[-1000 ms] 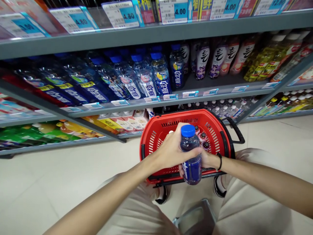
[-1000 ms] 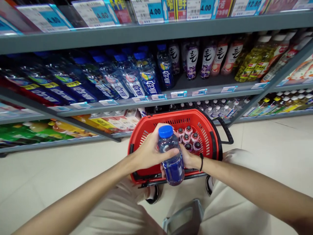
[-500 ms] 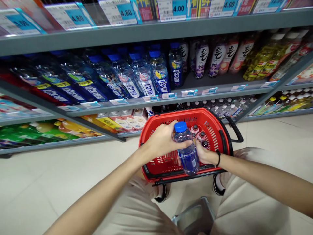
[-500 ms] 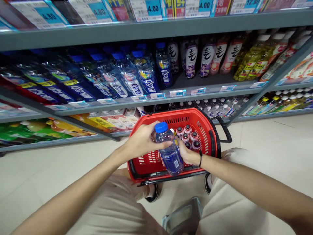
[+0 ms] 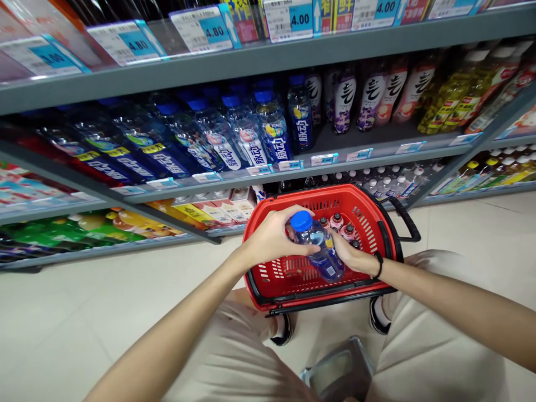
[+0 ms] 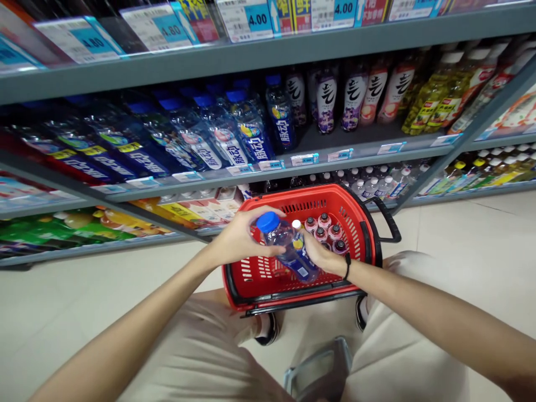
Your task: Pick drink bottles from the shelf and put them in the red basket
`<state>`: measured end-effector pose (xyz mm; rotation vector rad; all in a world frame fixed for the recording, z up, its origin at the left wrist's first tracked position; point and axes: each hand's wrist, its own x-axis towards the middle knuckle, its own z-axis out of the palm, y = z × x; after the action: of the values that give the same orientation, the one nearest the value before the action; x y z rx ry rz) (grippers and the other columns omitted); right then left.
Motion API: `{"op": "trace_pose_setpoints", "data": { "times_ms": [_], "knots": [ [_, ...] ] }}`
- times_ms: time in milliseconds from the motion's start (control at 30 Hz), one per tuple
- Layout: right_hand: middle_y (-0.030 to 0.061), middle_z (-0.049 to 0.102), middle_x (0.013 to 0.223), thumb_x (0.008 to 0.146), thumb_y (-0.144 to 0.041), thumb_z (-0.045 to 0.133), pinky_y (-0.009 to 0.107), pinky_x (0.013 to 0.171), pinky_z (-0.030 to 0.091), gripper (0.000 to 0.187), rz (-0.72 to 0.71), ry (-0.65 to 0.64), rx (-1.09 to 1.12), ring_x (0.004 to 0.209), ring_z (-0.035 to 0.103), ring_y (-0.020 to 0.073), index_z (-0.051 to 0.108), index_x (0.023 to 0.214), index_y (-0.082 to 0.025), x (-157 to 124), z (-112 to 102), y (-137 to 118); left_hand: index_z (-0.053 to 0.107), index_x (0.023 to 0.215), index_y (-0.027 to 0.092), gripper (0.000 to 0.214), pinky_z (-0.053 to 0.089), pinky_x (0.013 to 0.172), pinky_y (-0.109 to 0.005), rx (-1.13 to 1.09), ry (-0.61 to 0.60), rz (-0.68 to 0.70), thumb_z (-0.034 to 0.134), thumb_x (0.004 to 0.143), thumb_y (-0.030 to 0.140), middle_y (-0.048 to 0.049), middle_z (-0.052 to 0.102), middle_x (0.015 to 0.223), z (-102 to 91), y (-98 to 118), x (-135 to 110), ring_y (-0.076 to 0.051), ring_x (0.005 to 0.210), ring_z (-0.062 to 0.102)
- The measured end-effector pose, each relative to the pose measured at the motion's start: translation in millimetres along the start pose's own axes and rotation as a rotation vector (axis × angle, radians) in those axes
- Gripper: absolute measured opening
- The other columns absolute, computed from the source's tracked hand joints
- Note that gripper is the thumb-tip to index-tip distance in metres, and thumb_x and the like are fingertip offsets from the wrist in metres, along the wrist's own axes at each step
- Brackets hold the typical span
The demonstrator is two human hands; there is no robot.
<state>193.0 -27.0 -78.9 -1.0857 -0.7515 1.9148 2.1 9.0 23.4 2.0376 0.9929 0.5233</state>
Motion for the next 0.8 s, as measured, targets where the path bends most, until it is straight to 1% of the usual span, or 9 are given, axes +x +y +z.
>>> {"op": "trace_pose_setpoints", "data": {
  "times_ms": [100, 200, 267, 333, 433, 500, 567, 700, 800],
  "knots": [
    [0.0028, 0.074, 0.089, 0.088, -0.057, 0.052, 0.039, 0.091, 0.055, 0.039, 0.012, 0.044, 0.021, 0.092, 0.068, 0.0231, 0.066, 0.097, -0.021, -10, 7, -1, 0.066, 0.105, 0.015, 0.053, 0.056, 0.070, -0.030, -0.143, 0.067, -0.050, 0.089, 0.065, 0.040, -0.0048, 0.072, 0.094, 10.0, 2, 3, -0.019, 0.077, 0.066],
    [0.0046, 0.075, 0.089, 0.088, -0.064, 0.048, 0.041, 0.087, 0.057, 0.047, 0.073, -0.015, 0.072, 0.090, 0.069, 0.0244, 0.067, 0.097, -0.021, -19, 11, 0, 0.066, 0.105, 0.014, 0.048, 0.058, 0.083, -0.033, -0.347, 0.093, -0.048, 0.089, 0.068, 0.036, -0.0072, 0.073, 0.102, 20.1, 6, 5, -0.021, 0.090, 0.070],
    [0.0065, 0.075, 0.088, 0.089, -0.068, 0.042, 0.041, 0.085, 0.057, 0.053, 0.121, -0.114, 0.103, 0.090, 0.069, 0.0252, 0.067, 0.093, -0.021, -23, 10, -1, 0.066, 0.114, 0.014, 0.051, 0.055, 0.097, -0.035, -0.439, 0.070, -0.014, 0.088, 0.071, 0.032, -0.0088, 0.073, 0.114, 25.8, 9, 5, -0.023, 0.105, 0.069],
    [0.0091, 0.075, 0.088, 0.088, -0.071, 0.039, 0.041, 0.083, 0.058, 0.058, 0.161, -0.266, 0.105, 0.091, 0.070, 0.0264, 0.067, 0.090, -0.020, -25, 10, -3, 0.065, 0.119, 0.015, 0.053, 0.052, 0.103, -0.036, -0.486, 0.002, 0.026, 0.086, 0.073, 0.030, -0.0096, 0.071, 0.122, 31.3, 10, 3, -0.024, 0.114, 0.067],
    [0.0131, 0.075, 0.088, 0.084, -0.078, 0.044, 0.043, 0.082, 0.058, 0.065, 0.221, -0.457, 0.065, 0.094, 0.070, 0.0295, 0.066, 0.088, -0.017, -28, 10, -9, 0.066, 0.115, 0.014, 0.047, 0.056, 0.098, -0.038, -0.578, -0.072, 0.035, 0.083, 0.076, 0.034, -0.0110, 0.071, 0.119, 39.8, 14, 0, -0.024, 0.108, 0.069],
    [0.0148, 0.074, 0.089, 0.081, -0.080, 0.047, 0.045, 0.083, 0.057, 0.068, 0.266, -0.495, 0.061, 0.097, 0.070, 0.0312, 0.066, 0.089, -0.015, -28, 11, -12, 0.065, 0.110, 0.013, 0.043, 0.058, 0.091, -0.037, -0.619, -0.035, 0.006, 0.081, 0.078, 0.037, -0.0107, 0.073, 0.111, 44.3, 18, -2, -0.023, 0.099, 0.070],
    [0.0140, 0.074, 0.092, 0.082, -0.078, 0.048, 0.045, 0.086, 0.056, 0.066, 0.261, -0.413, 0.092, 0.100, 0.069, 0.0309, 0.067, 0.091, -0.015, -27, 11, -14, 0.065, 0.108, 0.014, 0.043, 0.059, 0.087, -0.036, -0.592, 0.060, -0.018, 0.081, 0.078, 0.039, -0.0097, 0.074, 0.106, 46.1, 21, -2, -0.022, 0.094, 0.071],
    [0.0068, 0.075, 0.098, 0.091, -0.057, 0.047, 0.042, 0.099, 0.052, 0.047, 0.010, -0.008, 0.068, 0.109, 0.066, 0.0259, 0.069, 0.105, -0.019, -18, 11, -14, 0.066, 0.100, 0.013, 0.043, 0.059, 0.077, -0.033, -0.442, 0.343, -0.064, 0.083, 0.073, 0.042, -0.0079, 0.075, 0.094, 42.8, 21, 4, -0.020, 0.084, 0.070],
    [0.0032, 0.075, 0.103, 0.095, -0.047, 0.043, 0.040, 0.105, 0.048, 0.041, -0.071, 0.101, 0.028, 0.115, 0.063, 0.0234, 0.068, 0.115, -0.022, -13, 13, -12, 0.066, 0.096, 0.012, 0.045, 0.058, 0.072, -0.031, -0.391, 0.444, -0.132, 0.083, 0.072, 0.046, -0.0071, 0.074, 0.090, 41.9, 17, 8, -0.020, 0.078, 0.069]
  ]
}}
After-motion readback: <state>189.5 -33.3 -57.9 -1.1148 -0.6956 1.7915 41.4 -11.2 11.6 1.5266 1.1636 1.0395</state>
